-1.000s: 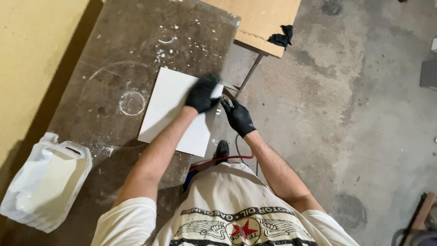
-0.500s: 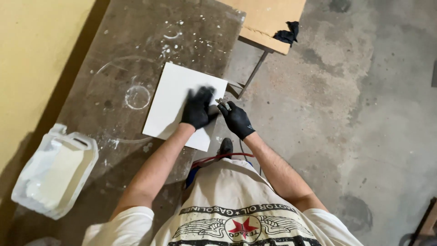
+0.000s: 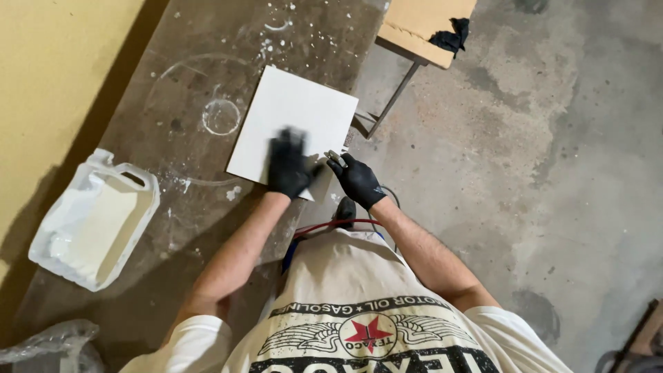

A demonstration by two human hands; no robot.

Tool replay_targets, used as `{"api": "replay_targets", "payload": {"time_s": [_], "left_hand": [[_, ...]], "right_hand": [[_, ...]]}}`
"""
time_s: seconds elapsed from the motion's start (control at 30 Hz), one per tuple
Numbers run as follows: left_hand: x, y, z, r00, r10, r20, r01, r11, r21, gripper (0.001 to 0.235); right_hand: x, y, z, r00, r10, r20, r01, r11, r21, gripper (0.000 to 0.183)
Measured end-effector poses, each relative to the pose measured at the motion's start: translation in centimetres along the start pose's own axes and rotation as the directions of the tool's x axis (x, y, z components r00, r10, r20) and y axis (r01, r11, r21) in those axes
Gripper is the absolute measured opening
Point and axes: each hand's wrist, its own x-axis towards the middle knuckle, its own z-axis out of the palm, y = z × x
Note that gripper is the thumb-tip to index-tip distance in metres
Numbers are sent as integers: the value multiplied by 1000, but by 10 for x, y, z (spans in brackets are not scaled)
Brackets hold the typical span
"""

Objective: Applying paint to a square board using a small hand roller on a workbench

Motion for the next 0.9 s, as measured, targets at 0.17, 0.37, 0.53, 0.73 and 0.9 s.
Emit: {"api": "replay_targets", "payload": {"time_s": [0.17, 0.37, 0.53, 0.73, 0.9], "left_hand": [[-5, 19, -24, 979, -73, 192, 79, 997, -24, 103], [-36, 14, -31, 986, -29, 167, 53, 989, -138, 97], [-69, 51, -45, 960, 78, 268, -52, 993, -102, 99], [-70, 30, -75, 927, 91, 364, -75, 996, -58, 98], [-74, -11, -75, 972, -99, 212, 108, 994, -33, 103]], "right_hand": [[-13, 31, 26, 986, 155, 56, -157, 987, 26, 56], [-56, 7, 11, 976, 189, 105, -192, 981, 19, 55], [-84, -30, -9, 988, 114, 100, -114, 993, -4, 48], [-98, -39, -4, 990, 81, 115, -76, 996, -41, 49], [-99, -51, 0, 995, -6, 95, 13, 998, -67, 40]]}}
